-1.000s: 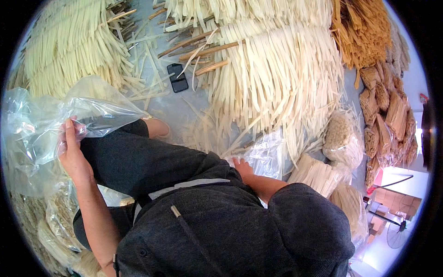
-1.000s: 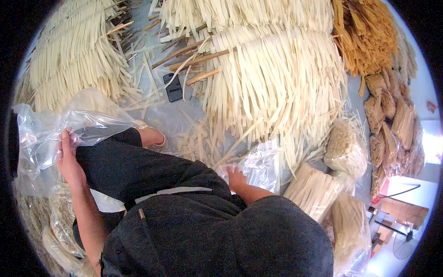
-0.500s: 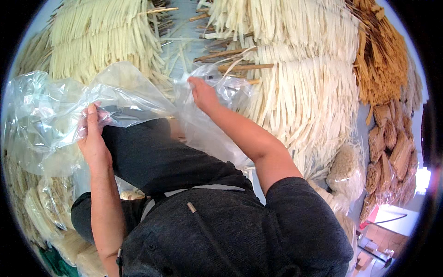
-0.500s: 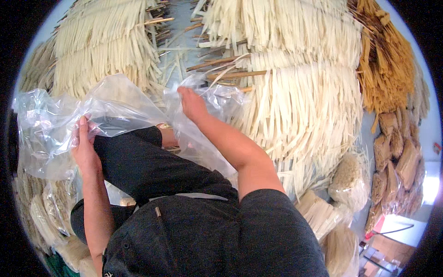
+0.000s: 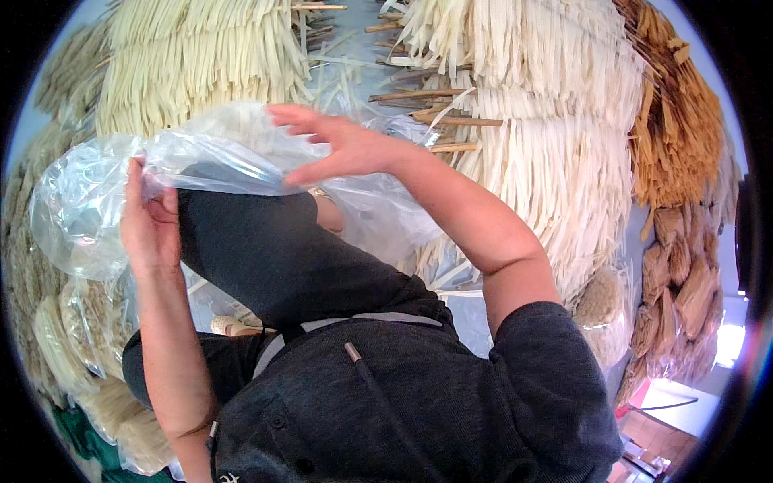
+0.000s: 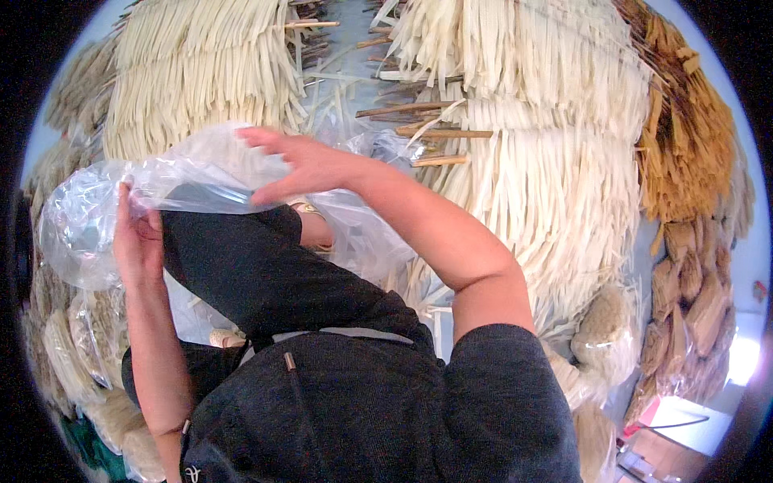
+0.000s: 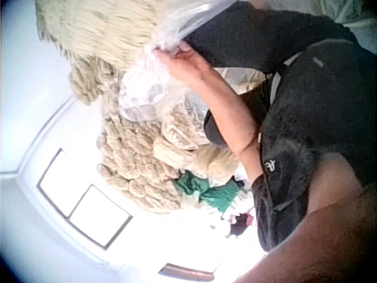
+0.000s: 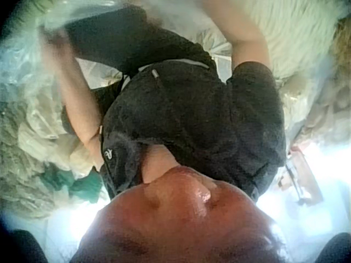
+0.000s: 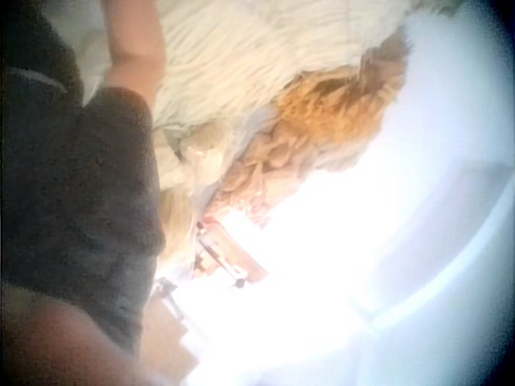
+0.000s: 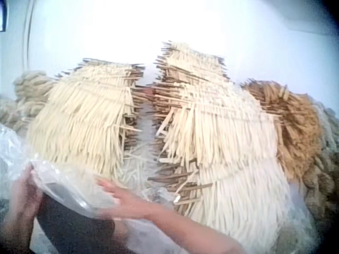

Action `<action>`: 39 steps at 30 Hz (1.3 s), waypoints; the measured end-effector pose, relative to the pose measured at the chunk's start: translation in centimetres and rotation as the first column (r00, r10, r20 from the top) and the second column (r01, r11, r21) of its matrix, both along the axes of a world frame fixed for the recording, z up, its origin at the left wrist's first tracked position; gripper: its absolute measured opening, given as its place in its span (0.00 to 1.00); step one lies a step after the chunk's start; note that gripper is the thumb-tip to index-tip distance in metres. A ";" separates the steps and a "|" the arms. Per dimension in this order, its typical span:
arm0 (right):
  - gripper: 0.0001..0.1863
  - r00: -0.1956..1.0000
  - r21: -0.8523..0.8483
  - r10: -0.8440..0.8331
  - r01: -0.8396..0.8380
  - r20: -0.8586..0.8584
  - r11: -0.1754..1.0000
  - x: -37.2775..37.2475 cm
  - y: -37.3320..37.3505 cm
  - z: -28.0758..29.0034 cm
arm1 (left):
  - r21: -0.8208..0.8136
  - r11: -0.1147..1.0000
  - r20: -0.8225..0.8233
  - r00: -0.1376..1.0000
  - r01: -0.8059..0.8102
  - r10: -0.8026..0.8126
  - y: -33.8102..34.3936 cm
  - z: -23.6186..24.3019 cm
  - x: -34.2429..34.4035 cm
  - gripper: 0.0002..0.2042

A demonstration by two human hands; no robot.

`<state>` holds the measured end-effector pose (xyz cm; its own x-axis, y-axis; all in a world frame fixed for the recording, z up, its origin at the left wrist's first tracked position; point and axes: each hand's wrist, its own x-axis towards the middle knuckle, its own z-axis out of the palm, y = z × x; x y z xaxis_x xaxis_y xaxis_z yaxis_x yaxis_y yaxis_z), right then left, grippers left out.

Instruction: The person gathers bundles of dried noodles from the floor, weighs them on a digital scale, and places them into plastic bags.

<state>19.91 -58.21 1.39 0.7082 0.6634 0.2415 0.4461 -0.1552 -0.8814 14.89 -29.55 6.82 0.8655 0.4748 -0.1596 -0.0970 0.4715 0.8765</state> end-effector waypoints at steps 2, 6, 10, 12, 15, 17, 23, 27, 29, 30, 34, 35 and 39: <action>0.39 0.989 -0.011 0.050 -0.049 0.140 0.999 -0.7 2.8 2.9 | -0.020 0.992 0.052 0.991 0.123 -0.122 3.3 0.5 0.1 0.13; 0.39 0.931 -0.297 0.083 0.029 0.356 0.955 0.7 6.9 8.4 | -0.187 0.955 0.152 0.967 0.231 -0.204 8.6 1.9 -0.3 0.15; 0.40 0.850 -0.047 0.037 -0.015 0.525 0.999 -0.1 13.1 10.7 | -0.500 0.791 0.279 0.930 0.354 -0.240 18.0 2.1 -2.4 0.10; 0.45 0.711 0.084 -0.051 -0.012 0.701 0.996 -1.9 15.3 11.2 | -0.632 0.673 0.327 0.920 0.384 -0.217 18.7 3.0 -3.2 0.07; 0.32 0.687 -0.103 0.049 0.039 0.725 0.994 -0.5 18.3 8.7 | -0.688 0.652 0.294 0.944 0.318 -0.151 17.9 4.1 -4.7 0.08; 0.18 0.746 -0.259 0.125 0.066 0.654 0.964 0.0 21.0 9.5 | -0.660 0.708 0.289 0.955 0.253 -0.071 21.0 3.8 -6.5 0.10; 0.10 0.949 -0.032 0.314 -0.315 -0.031 0.949 0.3 27.9 10.0 | -0.543 0.836 0.180 0.962 -0.075 0.203 29.7 1.9 -12.8 0.17; 0.11 0.829 0.083 0.306 -0.304 -0.467 0.949 3.3 30.4 9.0 | 0.284 0.949 0.105 0.988 -0.136 0.111 25.4 -1.7 -12.2 0.30; 0.11 0.665 0.166 0.275 -0.224 -0.694 0.960 5.3 31.8 7.2 | 0.696 0.688 -0.138 0.979 0.205 -0.152 20.0 -3.6 -11.0 0.32; 0.11 0.659 0.163 0.272 -0.223 -0.702 0.961 5.5 32.2 6.7 | 0.851 0.509 -0.100 0.991 0.129 -0.084 16.4 -3.9 -10.1 0.30; 0.16 0.418 0.410 0.486 -0.263 -0.768 0.873 3.1 34.0 5.8 | 0.677 0.697 -0.292 0.956 0.238 -0.043 15.3 -4.7 -7.9 0.19; 0.18 0.375 0.461 0.533 -0.268 -0.759 0.846 2.6 34.5 6.4 | 0.569 0.799 -0.233 0.970 0.194 -0.069 16.3 -5.2 -7.6 0.12; 0.20 0.473 0.432 0.543 -0.330 -0.693 0.839 1.7 35.2 7.4 | 0.489 0.864 -0.212 0.977 0.121 -0.016 17.9 -4.4 -7.2 0.11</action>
